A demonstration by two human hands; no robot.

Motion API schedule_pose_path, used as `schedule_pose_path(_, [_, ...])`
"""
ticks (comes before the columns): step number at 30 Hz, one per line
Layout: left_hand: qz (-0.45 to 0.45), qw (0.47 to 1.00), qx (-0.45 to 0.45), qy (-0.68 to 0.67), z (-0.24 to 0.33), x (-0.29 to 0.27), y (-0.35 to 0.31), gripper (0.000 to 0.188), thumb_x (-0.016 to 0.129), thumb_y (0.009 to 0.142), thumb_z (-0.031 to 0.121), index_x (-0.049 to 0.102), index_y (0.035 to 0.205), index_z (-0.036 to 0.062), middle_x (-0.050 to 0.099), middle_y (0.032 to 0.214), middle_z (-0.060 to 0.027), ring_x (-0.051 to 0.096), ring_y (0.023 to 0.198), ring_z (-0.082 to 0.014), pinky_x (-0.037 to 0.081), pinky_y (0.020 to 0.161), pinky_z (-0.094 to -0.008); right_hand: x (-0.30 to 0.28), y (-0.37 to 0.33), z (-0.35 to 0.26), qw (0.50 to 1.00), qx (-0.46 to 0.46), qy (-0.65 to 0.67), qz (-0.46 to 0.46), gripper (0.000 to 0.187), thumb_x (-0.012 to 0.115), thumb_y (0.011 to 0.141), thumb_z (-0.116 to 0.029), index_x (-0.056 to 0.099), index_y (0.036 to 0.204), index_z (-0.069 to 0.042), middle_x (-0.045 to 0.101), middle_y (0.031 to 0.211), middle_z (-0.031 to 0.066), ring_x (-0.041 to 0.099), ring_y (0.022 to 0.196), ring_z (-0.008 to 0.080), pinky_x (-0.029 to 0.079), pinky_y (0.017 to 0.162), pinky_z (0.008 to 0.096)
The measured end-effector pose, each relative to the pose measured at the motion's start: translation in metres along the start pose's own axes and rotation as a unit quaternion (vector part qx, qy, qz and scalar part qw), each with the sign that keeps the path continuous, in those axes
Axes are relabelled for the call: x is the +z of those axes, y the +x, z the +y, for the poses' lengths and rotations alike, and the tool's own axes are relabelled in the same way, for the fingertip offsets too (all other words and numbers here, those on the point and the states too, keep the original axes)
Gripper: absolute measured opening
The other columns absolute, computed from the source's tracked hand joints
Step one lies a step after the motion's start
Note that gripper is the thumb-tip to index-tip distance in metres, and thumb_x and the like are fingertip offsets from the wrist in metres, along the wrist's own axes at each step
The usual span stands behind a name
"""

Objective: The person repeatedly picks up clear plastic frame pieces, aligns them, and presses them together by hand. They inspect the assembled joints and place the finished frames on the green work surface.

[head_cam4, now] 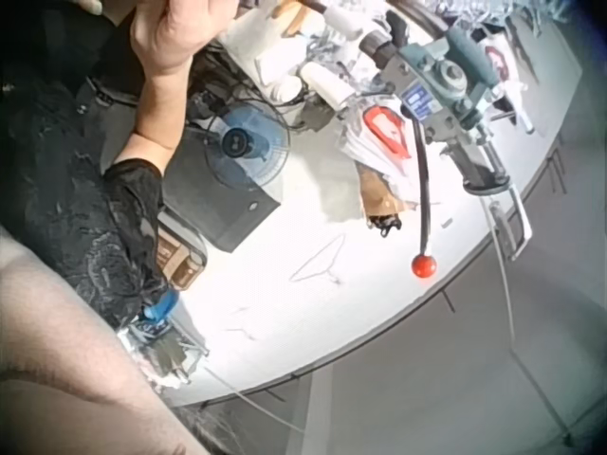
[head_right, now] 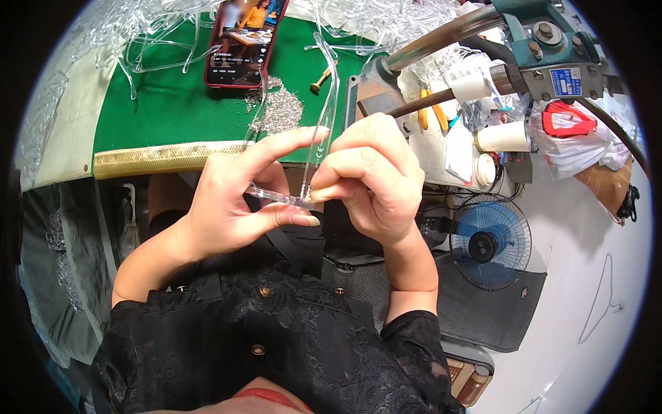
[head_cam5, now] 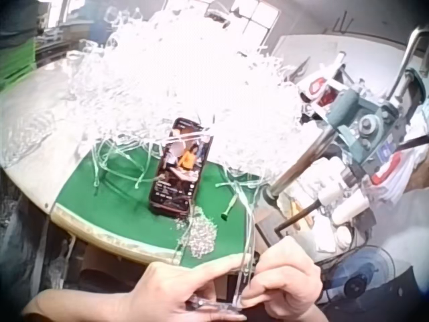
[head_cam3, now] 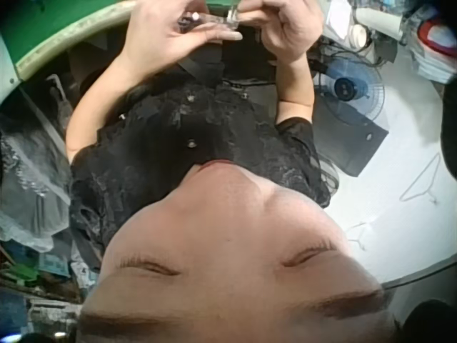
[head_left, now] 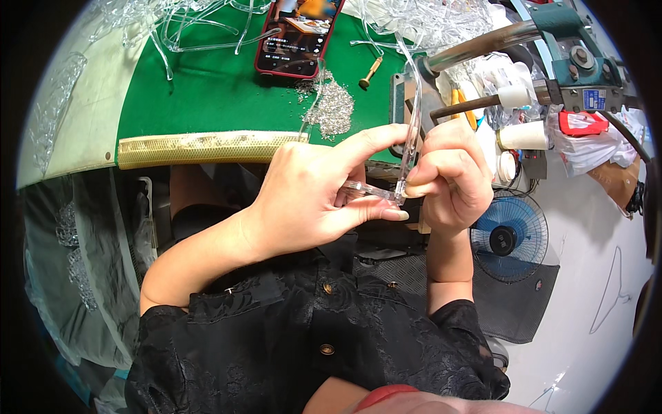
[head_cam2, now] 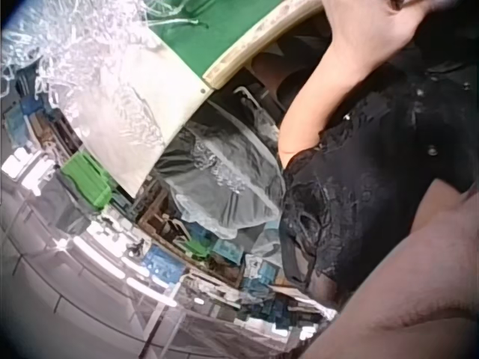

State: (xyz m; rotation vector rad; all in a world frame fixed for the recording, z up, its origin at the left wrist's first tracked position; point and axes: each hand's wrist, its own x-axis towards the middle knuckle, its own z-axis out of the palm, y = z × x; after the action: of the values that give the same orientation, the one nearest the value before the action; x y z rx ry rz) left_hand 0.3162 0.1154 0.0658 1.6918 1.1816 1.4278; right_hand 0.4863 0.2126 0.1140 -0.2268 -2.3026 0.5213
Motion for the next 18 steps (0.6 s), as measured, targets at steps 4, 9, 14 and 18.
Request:
schedule_pose_path(4, [0.008, 1.000, -0.005, -0.023, -0.0009, 0.0023, 0.0005, 0.079, 0.085, 0.066, 0.016, 0.049, 0.135, 0.0070, 0.057, 0.061, -0.0025, 0.054, 0.053, -0.0080, 0.044, 0.055, -0.0226, 0.0039, -0.0035, -0.0003, 1.000, 0.005, -0.003, 0.020, 0.021, 0.073, 0.072, -0.024, 0.063, 0.078, -0.006, 0.057, 0.076, 0.0041, 0.054, 0.070, 0.0192, 0.043, 0.061, 0.0294])
schedule_pose_path(9, [0.014, 0.999, -0.020, -0.040, -0.0001, 0.0020, -0.0024, 0.079, 0.085, 0.066, 0.016, 0.049, 0.135, 0.0069, 0.057, 0.061, -0.0023, 0.055, 0.053, -0.0076, 0.043, 0.055, -0.0223, 0.0069, -0.0016, 0.0013, 1.000, -0.011, 0.005, 0.029, 0.020, 0.073, 0.073, -0.022, 0.063, 0.079, -0.005, 0.056, 0.076, 0.0046, 0.054, 0.070, 0.0193, 0.042, 0.060, 0.0288])
schedule_pose_path(14, [0.015, 0.999, 0.019, 0.033, -0.0014, -0.0011, -0.0008, 0.079, 0.085, 0.065, 0.017, 0.050, 0.135, 0.0067, 0.057, 0.061, -0.0031, 0.056, 0.051, -0.0094, 0.044, 0.052, -0.0235, 0.0063, -0.0067, 0.0007, 0.998, 0.037, 0.053, 0.027, 0.018, 0.074, 0.073, -0.016, 0.062, 0.078, -0.004, 0.056, 0.076, 0.0048, 0.054, 0.070, 0.0189, 0.043, 0.060, 0.0280])
schedule_pose_path(18, [0.029, 0.996, 0.054, 0.069, -0.0023, -0.0009, 0.0006, 0.079, 0.086, 0.065, 0.018, 0.050, 0.134, 0.0061, 0.057, 0.060, -0.0039, 0.056, 0.050, -0.0111, 0.044, 0.050, -0.0244, 0.0073, -0.0061, 0.0032, 0.997, 0.032, 0.059, 0.028, 0.017, 0.074, 0.073, -0.014, 0.062, 0.077, -0.004, 0.056, 0.076, 0.0051, 0.054, 0.070, 0.0185, 0.043, 0.060, 0.0277])
